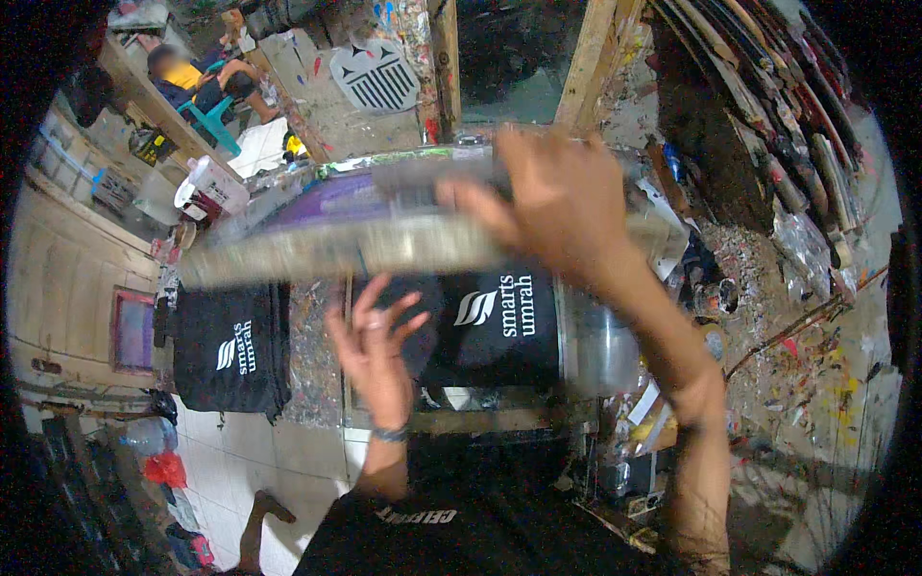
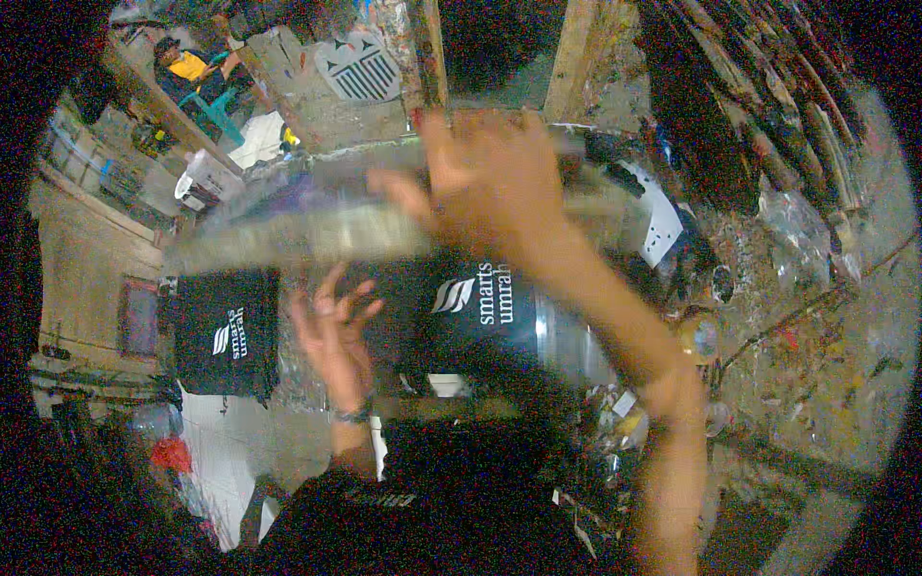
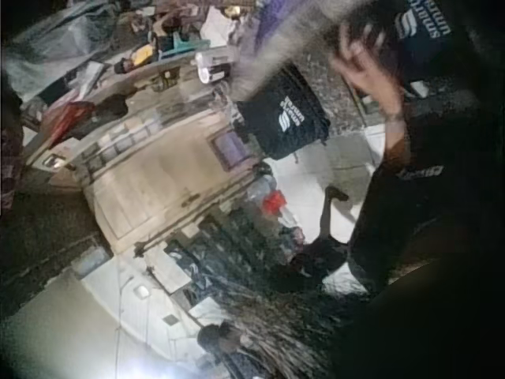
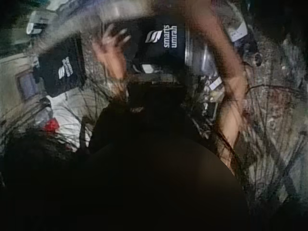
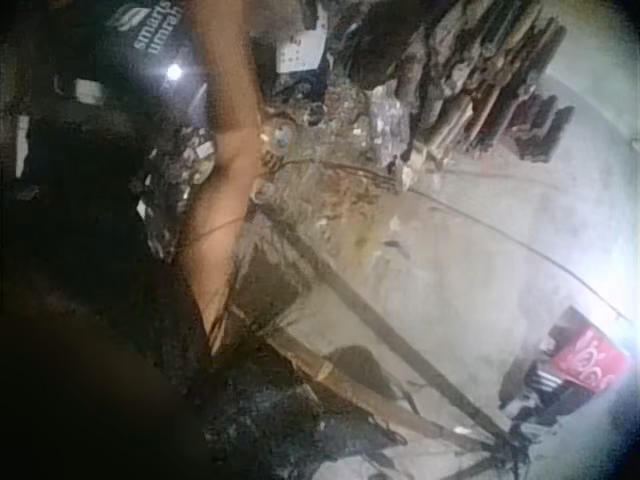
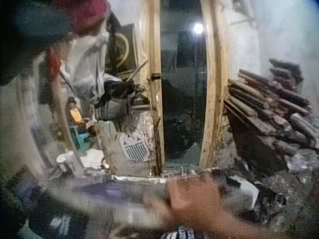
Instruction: The person performs screen printing on black t-shirts using a squeegee to spread ink across a screen. They repeatedly place shirts under the screen, pull ink through, lift the screen, and stack the printed shirts.
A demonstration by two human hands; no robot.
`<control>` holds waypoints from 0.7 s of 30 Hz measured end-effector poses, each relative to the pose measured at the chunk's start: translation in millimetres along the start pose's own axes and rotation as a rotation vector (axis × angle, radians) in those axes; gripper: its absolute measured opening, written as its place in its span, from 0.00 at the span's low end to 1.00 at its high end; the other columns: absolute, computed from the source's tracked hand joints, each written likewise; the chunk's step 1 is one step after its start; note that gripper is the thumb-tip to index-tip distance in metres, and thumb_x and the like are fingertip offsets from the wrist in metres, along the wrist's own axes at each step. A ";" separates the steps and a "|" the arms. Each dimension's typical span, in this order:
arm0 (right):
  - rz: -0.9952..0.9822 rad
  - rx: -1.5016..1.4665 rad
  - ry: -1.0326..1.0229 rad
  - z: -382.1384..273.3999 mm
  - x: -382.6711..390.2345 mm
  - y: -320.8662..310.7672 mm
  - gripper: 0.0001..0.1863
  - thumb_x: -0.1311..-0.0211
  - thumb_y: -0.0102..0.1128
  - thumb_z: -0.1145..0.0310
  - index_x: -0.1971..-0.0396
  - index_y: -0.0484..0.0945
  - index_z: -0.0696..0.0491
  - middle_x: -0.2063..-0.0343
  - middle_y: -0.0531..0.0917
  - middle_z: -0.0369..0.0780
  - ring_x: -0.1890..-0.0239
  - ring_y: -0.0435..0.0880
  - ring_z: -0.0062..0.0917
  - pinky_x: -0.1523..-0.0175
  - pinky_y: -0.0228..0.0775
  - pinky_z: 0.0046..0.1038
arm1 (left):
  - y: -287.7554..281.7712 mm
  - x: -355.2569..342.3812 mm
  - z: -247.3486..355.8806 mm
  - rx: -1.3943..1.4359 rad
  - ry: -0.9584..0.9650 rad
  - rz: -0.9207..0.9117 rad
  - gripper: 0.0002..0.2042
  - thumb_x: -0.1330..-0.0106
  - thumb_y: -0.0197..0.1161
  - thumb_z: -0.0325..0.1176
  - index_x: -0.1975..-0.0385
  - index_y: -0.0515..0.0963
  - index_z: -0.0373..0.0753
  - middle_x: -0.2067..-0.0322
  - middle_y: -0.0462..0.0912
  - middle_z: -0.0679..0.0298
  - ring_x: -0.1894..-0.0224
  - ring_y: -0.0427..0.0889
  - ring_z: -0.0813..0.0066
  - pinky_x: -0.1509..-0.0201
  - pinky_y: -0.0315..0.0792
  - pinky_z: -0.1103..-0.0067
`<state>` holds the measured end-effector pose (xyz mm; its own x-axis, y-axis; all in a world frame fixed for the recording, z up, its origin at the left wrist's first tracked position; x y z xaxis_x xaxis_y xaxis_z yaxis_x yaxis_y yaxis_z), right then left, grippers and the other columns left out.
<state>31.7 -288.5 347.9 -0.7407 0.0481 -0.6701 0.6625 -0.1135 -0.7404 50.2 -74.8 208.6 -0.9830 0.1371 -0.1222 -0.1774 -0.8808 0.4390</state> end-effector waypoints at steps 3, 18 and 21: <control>-0.151 -0.102 -0.047 -49.9 124.2 19.9 0.27 0.44 0.69 0.39 0.63 0.80 0.50 0.65 0.79 0.40 0.59 0.78 0.37 0.50 0.66 0.48 | -97.2 39.0 -21.9 -0.077 -0.279 0.184 0.30 0.22 0.58 0.41 0.30 0.56 0.33 0.43 0.75 0.49 0.49 0.86 0.60 0.50 0.85 0.65; -0.496 -0.218 0.004 -68.3 240.8 130.9 0.22 0.43 0.72 0.52 0.56 0.79 0.50 0.65 0.83 0.40 0.61 0.85 0.37 0.48 0.73 0.51 | -190.3 78.5 -137.4 -0.507 -0.611 -0.028 0.30 0.24 0.58 0.54 0.64 0.76 0.23 0.71 0.87 0.46 0.73 0.90 0.61 0.70 0.83 0.73; -0.856 -0.252 0.040 -51.0 217.5 149.9 0.23 0.37 0.66 0.46 0.53 0.77 0.47 0.77 0.86 0.44 0.74 0.86 0.46 0.67 0.75 0.49 | -180.2 75.9 -127.7 -0.474 -0.588 0.012 0.30 0.24 0.58 0.54 0.63 0.75 0.22 0.71 0.87 0.46 0.71 0.90 0.61 0.69 0.83 0.73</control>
Point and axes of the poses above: each hand's wrist, its own x-axis away from the middle knuckle, its own y-axis out of the palm, z = x × y, the point moved 4 cm from there along -x, towards the middle knuckle
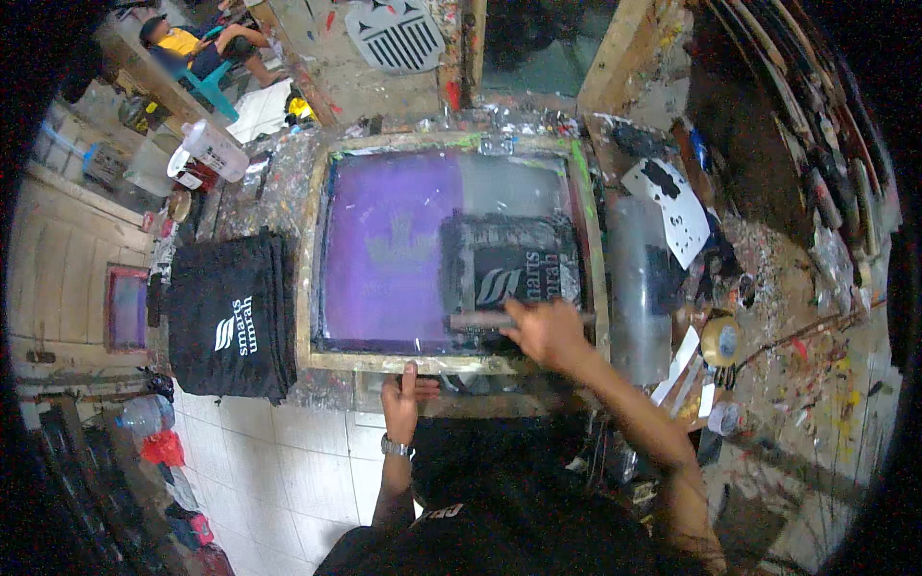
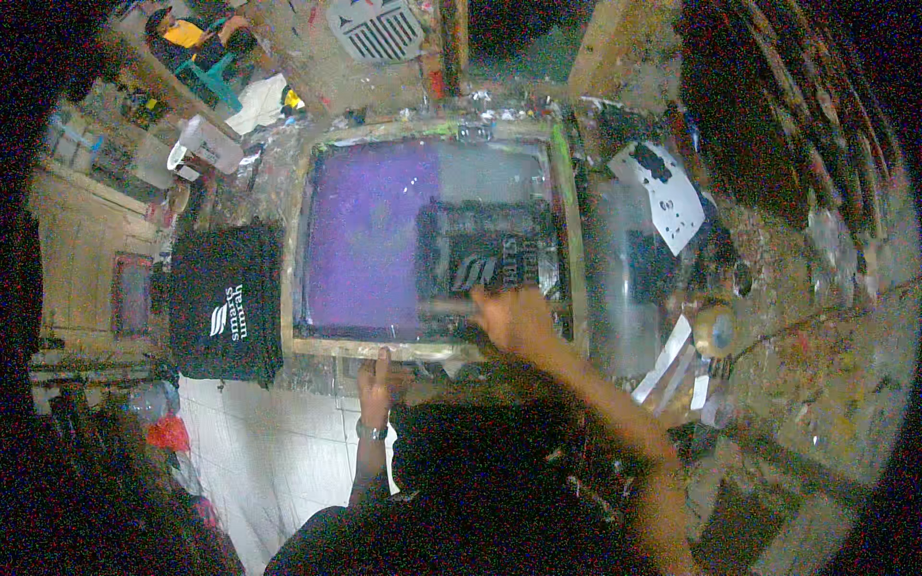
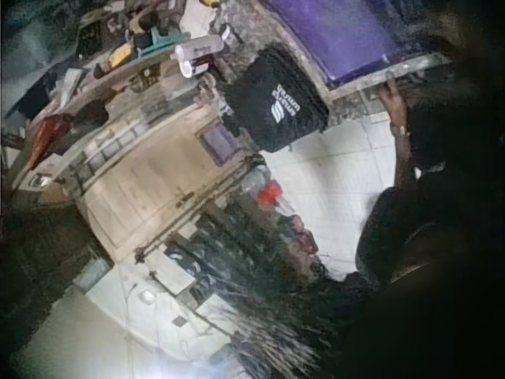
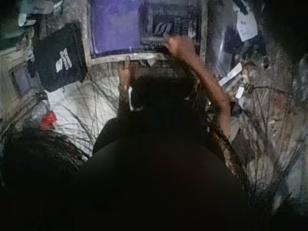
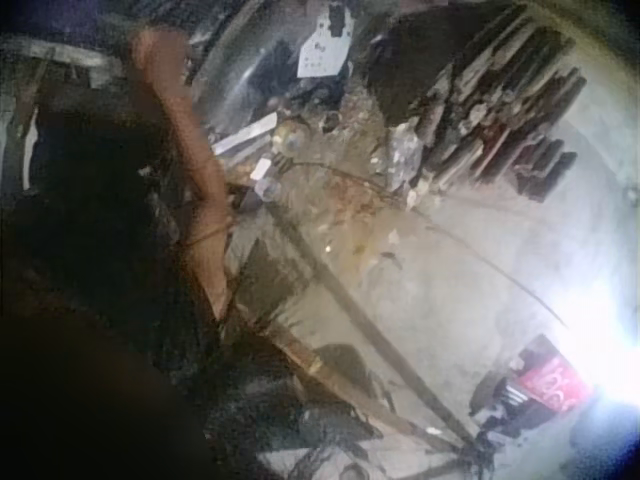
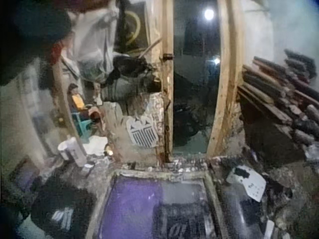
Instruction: The person performs screen printing on black t-shirts using a squeegee to spread ink across a screen. They repeatedly place shirts under the screen, pull ink through, lift the screen, and stack the printed shirts.
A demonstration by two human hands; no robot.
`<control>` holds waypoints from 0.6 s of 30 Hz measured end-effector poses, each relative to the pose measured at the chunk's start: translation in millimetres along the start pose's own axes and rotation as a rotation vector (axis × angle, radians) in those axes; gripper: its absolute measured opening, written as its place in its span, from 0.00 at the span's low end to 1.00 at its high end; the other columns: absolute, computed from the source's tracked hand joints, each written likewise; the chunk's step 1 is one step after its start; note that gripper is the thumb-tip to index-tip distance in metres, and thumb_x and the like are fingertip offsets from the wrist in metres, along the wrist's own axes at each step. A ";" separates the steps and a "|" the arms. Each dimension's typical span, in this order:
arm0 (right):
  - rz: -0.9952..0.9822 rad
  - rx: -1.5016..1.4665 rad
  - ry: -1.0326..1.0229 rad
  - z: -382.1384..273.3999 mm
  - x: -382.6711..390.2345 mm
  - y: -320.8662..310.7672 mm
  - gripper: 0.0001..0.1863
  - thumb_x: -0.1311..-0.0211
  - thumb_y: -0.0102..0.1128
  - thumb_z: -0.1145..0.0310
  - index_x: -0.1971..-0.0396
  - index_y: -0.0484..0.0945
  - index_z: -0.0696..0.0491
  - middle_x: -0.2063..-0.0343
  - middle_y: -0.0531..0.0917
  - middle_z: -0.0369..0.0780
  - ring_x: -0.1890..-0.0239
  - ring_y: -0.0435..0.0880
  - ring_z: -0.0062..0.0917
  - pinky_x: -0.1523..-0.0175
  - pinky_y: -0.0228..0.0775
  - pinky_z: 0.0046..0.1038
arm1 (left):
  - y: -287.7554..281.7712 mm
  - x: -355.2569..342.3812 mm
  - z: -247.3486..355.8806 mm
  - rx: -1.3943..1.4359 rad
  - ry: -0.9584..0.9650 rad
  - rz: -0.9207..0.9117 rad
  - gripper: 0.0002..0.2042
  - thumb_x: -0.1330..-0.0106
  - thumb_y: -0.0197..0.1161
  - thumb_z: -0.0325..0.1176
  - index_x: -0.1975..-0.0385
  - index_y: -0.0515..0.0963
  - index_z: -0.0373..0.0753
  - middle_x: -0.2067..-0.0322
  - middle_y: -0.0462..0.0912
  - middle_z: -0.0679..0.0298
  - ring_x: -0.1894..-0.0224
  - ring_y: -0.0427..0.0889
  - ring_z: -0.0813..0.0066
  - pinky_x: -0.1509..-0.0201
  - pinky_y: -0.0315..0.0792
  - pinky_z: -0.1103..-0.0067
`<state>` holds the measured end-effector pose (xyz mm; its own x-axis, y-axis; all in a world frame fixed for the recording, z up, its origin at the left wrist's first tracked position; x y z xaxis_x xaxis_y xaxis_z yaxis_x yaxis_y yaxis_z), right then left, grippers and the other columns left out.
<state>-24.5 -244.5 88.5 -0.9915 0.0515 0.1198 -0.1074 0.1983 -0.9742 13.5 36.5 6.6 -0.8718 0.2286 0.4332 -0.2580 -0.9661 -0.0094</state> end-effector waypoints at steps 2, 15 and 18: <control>-0.012 -0.021 -0.008 9.4 -2.9 -18.3 0.24 0.35 0.63 0.43 0.51 0.77 0.47 0.80 0.84 0.44 0.75 0.86 0.46 0.68 0.75 0.48 | -1.0 -0.4 -5.0 0.015 0.008 0.005 0.31 0.24 0.59 0.54 0.57 0.72 0.19 0.70 0.87 0.46 0.71 0.90 0.61 0.69 0.83 0.72; 0.452 0.186 -0.120 19.3 -3.3 54.4 0.14 0.33 0.54 0.62 0.50 0.80 0.41 0.49 0.86 0.43 0.52 0.87 0.42 0.35 0.62 0.65 | -3.1 0.2 -11.7 0.071 -0.013 -0.021 0.31 0.25 0.59 0.54 0.58 0.68 0.20 0.69 0.87 0.42 0.71 0.90 0.60 0.68 0.84 0.72; 0.467 0.274 -0.106 44.2 -49.8 29.3 0.16 0.37 0.60 0.62 0.50 0.77 0.42 0.51 0.85 0.40 0.51 0.86 0.36 0.36 0.63 0.59 | -4.3 -3.1 -11.3 0.075 -0.050 -0.031 0.33 0.25 0.59 0.54 0.55 0.66 0.18 0.68 0.87 0.42 0.70 0.90 0.59 0.68 0.84 0.72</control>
Point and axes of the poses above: each hand's wrist, its own x-axis away from the middle knuckle, its own y-axis out of the palm, z = x × y, the point moved 4 cm from there along -x, towards the middle knuckle
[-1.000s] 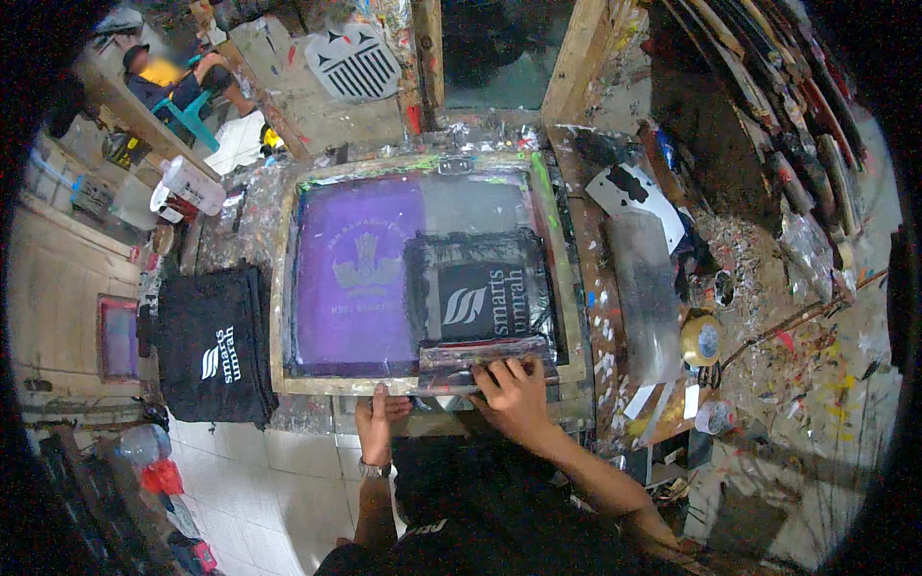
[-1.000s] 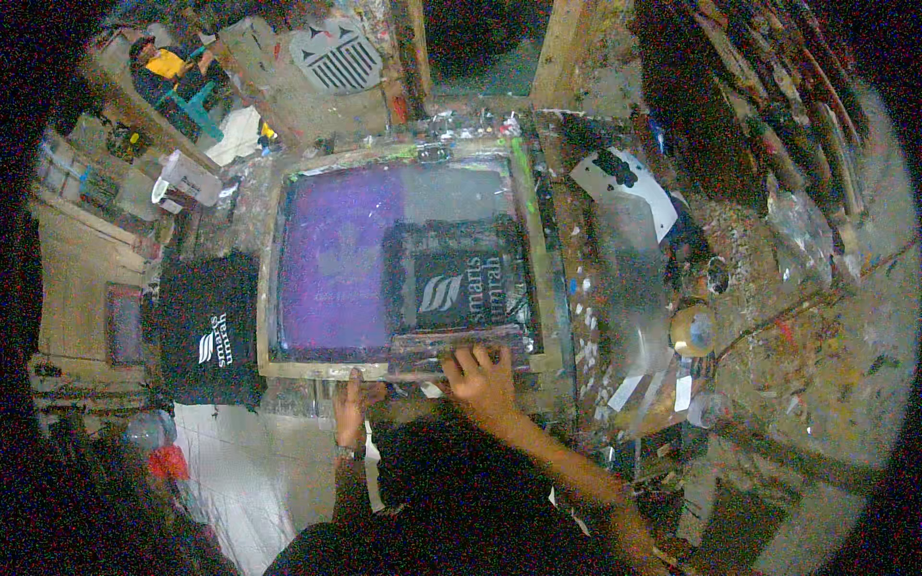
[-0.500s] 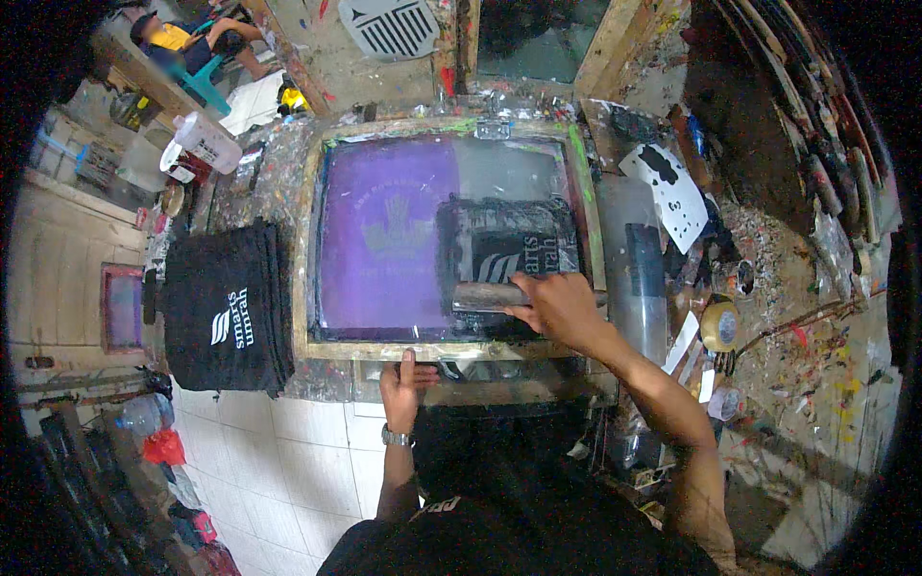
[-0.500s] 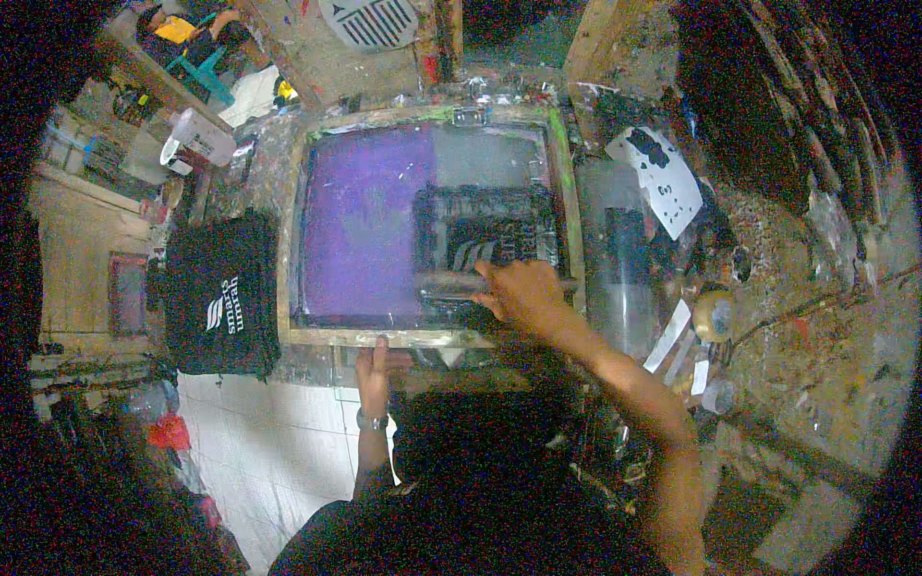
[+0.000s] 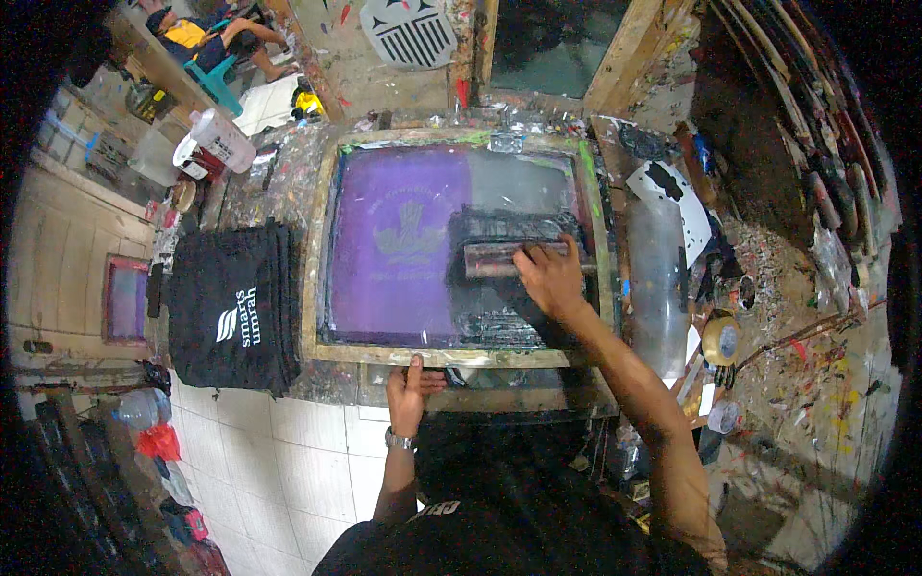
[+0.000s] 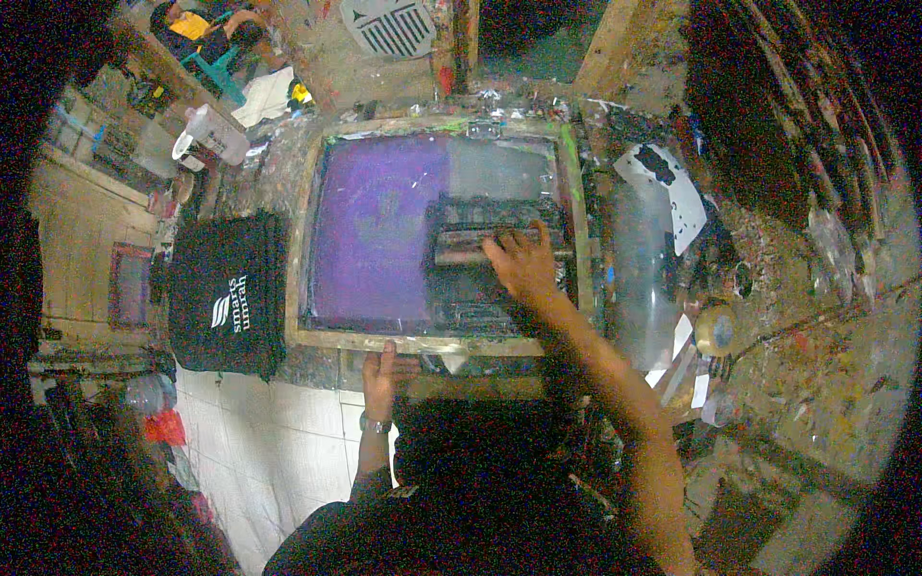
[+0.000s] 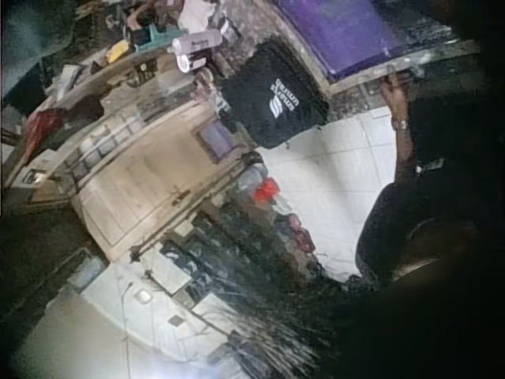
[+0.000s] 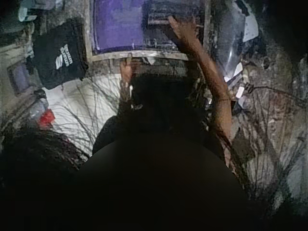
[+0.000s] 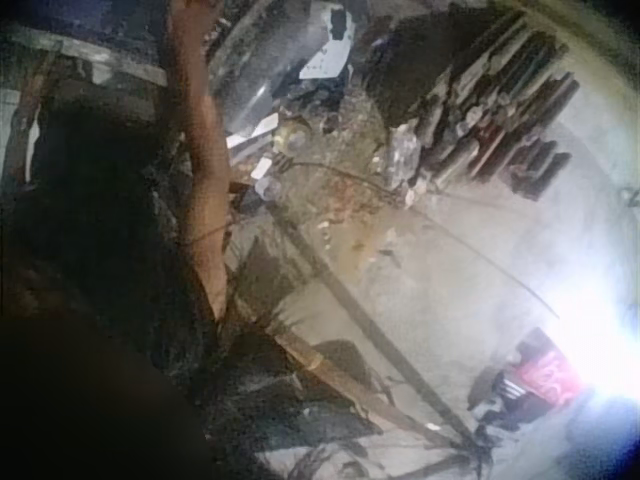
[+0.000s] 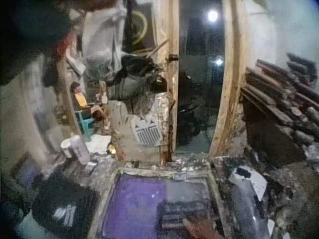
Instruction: The person performs screen printing on black t-shirts using a squeegee to spread ink across a screen. They repeatedly place shirts under the screen, pull ink through, lift the screen, and stack the printed shirts.
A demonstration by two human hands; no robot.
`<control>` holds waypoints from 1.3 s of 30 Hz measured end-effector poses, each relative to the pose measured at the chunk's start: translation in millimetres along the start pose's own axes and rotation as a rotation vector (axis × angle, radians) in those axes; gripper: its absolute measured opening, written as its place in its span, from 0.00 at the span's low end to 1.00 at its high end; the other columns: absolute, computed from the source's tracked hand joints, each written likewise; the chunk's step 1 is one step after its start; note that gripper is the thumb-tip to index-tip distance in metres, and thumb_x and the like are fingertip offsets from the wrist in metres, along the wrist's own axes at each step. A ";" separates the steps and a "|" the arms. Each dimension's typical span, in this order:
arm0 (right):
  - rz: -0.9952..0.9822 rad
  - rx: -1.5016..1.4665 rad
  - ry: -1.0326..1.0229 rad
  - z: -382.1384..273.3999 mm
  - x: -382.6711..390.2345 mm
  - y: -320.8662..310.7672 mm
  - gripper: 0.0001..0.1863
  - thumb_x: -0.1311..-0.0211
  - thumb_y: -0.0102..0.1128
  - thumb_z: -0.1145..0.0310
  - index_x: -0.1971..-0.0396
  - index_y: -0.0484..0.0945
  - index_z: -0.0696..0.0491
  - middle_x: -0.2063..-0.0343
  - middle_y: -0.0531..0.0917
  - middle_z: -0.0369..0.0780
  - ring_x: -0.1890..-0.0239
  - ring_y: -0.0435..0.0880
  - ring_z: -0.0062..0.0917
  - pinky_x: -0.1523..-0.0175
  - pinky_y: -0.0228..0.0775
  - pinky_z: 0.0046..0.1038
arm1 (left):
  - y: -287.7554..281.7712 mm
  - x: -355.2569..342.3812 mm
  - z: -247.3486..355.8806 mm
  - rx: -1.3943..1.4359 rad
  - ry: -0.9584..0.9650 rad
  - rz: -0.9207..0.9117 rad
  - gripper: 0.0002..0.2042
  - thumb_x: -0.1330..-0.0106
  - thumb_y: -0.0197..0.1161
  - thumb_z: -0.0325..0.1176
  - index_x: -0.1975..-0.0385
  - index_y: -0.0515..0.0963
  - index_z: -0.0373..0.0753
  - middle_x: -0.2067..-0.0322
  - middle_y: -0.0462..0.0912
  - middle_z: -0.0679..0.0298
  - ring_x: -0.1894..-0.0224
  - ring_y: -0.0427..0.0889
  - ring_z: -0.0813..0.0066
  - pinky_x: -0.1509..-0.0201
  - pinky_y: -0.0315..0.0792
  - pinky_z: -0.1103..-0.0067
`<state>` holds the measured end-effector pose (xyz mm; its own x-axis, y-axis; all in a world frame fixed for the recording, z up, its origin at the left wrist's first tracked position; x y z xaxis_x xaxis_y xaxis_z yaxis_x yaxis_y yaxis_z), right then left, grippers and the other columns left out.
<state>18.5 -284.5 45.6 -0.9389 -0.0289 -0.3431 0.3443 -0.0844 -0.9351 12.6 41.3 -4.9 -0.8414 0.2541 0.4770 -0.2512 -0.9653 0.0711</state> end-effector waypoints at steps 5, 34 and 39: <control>-0.219 0.003 -0.048 1.1 0.0 2.6 0.19 0.37 0.66 0.53 0.50 0.75 0.44 0.61 0.86 0.39 0.58 0.87 0.36 0.45 0.72 0.48 | -0.1 -3.5 -2.6 0.000 -0.026 -0.025 0.36 0.24 0.59 0.54 0.49 0.60 0.15 0.68 0.87 0.43 0.69 0.90 0.58 0.68 0.84 0.72; -0.269 -0.251 0.009 -40.7 36.4 -70.1 0.27 0.39 0.65 0.41 0.64 0.76 0.53 0.76 0.82 0.40 0.71 0.86 0.37 0.60 0.77 0.43 | 0.2 -2.8 0.5 0.059 0.112 0.004 0.22 0.22 0.57 0.50 0.58 0.72 0.31 0.70 0.87 0.49 0.72 0.88 0.65 0.68 0.82 0.74; 0.100 -0.067 0.188 -53.6 32.8 -140.3 0.30 0.42 0.67 0.37 0.63 0.78 0.53 0.67 0.79 0.41 0.61 0.80 0.36 0.44 0.62 0.52 | -6.0 28.6 37.3 0.110 0.268 0.005 0.19 0.22 0.57 0.48 0.58 0.72 0.35 0.71 0.86 0.50 0.70 0.88 0.64 0.67 0.82 0.72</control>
Point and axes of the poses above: each hand's wrist, its own x-axis away from the middle knuckle, its own y-axis out of the palm, z = x × y, the point moved 4 cm from there along -x, towards the middle knuckle
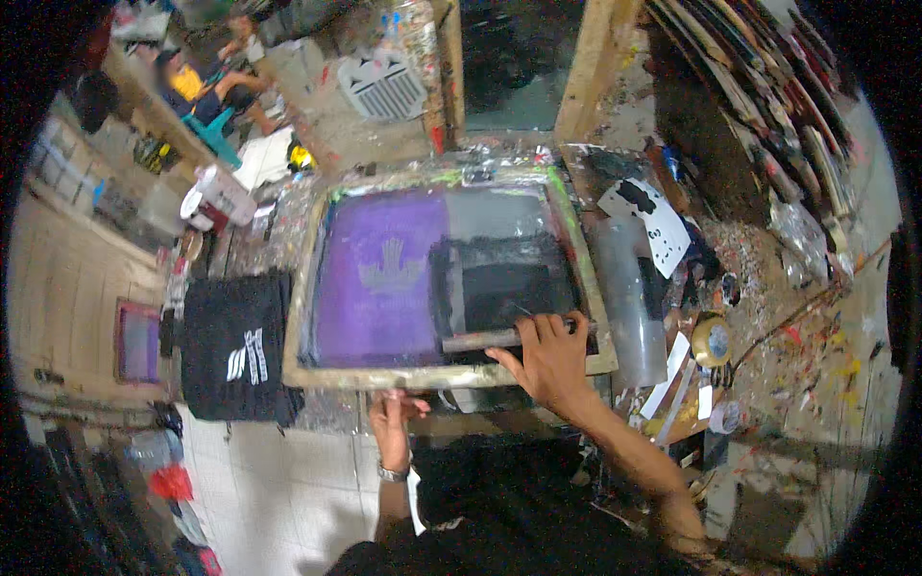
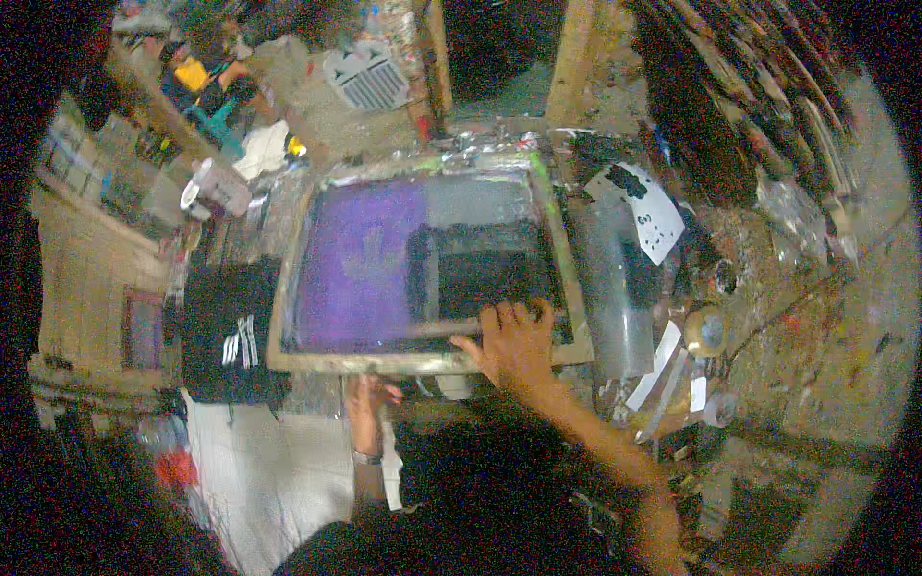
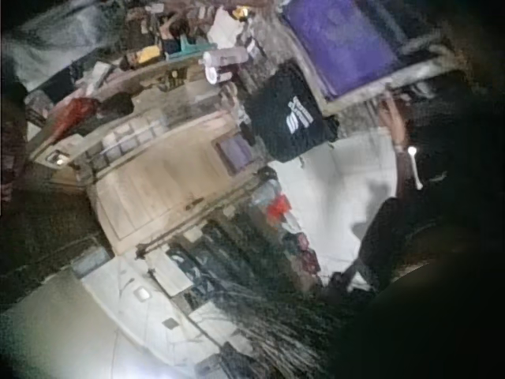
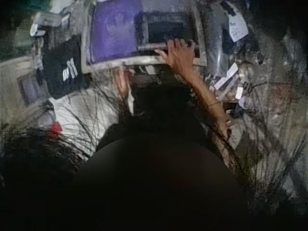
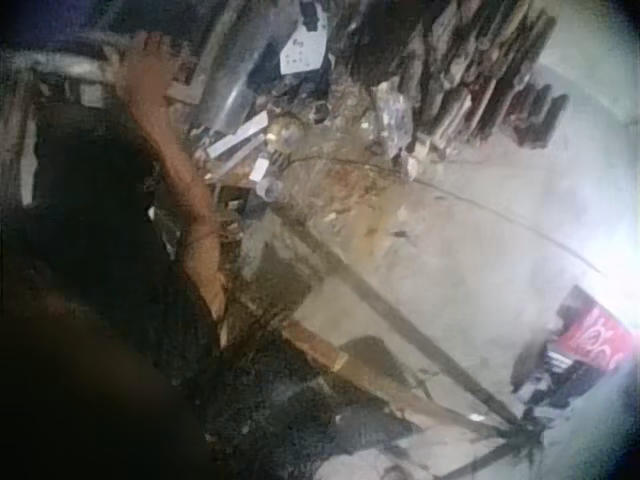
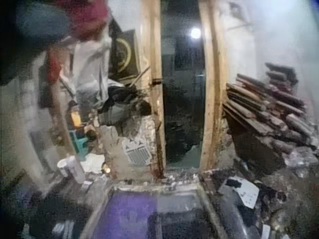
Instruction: The person performs screen printing on black t-shirts using a squeegee to spread ink across a screen. They repeatedly place shirts under the screen, pull ink through, lift the screen, and stack the printed shirts.
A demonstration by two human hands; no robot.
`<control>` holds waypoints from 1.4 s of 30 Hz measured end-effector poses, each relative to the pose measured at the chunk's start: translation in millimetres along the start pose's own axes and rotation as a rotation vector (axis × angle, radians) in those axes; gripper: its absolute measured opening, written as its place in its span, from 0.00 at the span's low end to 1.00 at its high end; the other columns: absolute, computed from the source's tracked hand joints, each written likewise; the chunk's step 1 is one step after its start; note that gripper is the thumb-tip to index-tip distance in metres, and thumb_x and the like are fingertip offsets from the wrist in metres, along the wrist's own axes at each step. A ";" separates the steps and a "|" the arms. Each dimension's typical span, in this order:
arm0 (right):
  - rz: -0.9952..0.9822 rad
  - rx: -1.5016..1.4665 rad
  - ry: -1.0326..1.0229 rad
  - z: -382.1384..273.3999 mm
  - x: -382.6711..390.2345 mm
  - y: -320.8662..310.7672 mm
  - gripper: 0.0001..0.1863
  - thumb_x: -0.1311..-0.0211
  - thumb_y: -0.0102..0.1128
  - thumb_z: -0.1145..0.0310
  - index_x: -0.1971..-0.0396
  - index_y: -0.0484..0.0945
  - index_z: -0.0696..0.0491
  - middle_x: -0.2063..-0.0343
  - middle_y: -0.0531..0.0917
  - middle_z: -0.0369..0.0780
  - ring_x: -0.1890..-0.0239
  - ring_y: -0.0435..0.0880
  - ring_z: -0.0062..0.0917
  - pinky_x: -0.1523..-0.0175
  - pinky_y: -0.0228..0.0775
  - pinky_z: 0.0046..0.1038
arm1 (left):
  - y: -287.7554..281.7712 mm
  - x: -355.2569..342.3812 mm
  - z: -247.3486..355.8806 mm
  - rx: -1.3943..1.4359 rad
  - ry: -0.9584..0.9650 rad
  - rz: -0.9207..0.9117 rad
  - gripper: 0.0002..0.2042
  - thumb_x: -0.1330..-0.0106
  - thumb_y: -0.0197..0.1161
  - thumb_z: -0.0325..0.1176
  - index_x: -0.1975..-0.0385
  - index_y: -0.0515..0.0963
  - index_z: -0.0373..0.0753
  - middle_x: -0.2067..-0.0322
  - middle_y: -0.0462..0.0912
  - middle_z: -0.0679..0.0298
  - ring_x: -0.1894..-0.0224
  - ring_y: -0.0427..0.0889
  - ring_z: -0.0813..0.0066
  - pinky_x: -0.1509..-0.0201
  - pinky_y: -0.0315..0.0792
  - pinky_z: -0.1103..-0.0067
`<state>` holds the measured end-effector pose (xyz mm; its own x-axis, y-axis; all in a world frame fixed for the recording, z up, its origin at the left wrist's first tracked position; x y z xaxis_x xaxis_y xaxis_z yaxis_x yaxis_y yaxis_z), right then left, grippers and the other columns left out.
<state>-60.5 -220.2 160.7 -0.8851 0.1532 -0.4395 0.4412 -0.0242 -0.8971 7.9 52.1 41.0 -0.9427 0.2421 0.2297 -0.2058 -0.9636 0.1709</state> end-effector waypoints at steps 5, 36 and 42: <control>0.247 0.060 -0.055 13.2 -74.7 -76.0 0.32 0.47 0.69 0.34 0.71 0.75 0.51 0.71 0.76 0.41 0.65 0.76 0.37 0.50 0.65 0.44 | 38.0 -18.3 114.9 -0.169 0.385 -0.081 0.22 0.22 0.57 0.47 0.43 0.69 0.33 0.56 0.85 0.54 0.57 0.86 0.66 0.52 0.80 0.68; -0.143 0.004 0.142 144.0 -384.0 -164.6 0.55 0.47 0.48 0.18 0.54 0.86 0.64 0.51 0.85 0.60 0.46 0.85 0.53 0.39 0.75 0.49 | 4.5 -160.0 334.8 -1.132 1.265 0.625 0.30 0.39 0.73 0.31 0.38 0.70 0.32 0.36 0.73 0.46 0.34 0.72 0.43 0.29 0.66 0.59; -0.220 -0.093 0.114 132.9 -394.9 -163.5 0.56 0.47 0.48 0.16 0.55 0.86 0.63 0.50 0.85 0.59 0.44 0.85 0.51 0.38 0.74 0.48 | 212.1 -157.1 349.0 -1.058 1.745 0.240 0.38 0.44 0.75 0.38 0.31 0.68 0.42 0.29 0.66 0.54 0.25 0.62 0.53 0.23 0.55 0.55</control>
<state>197.2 -408.0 474.8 -0.9413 0.2548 -0.2213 0.2561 0.1120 -0.9602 204.1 -150.5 375.5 -0.0381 0.4039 -0.9140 0.4982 -0.7852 -0.3677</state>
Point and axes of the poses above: each hand's wrist, its own x-axis away from the middle knuckle, its own y-axis out of the palm, z = x × y, the point moved 4 cm from there along -x, towards the middle knuckle
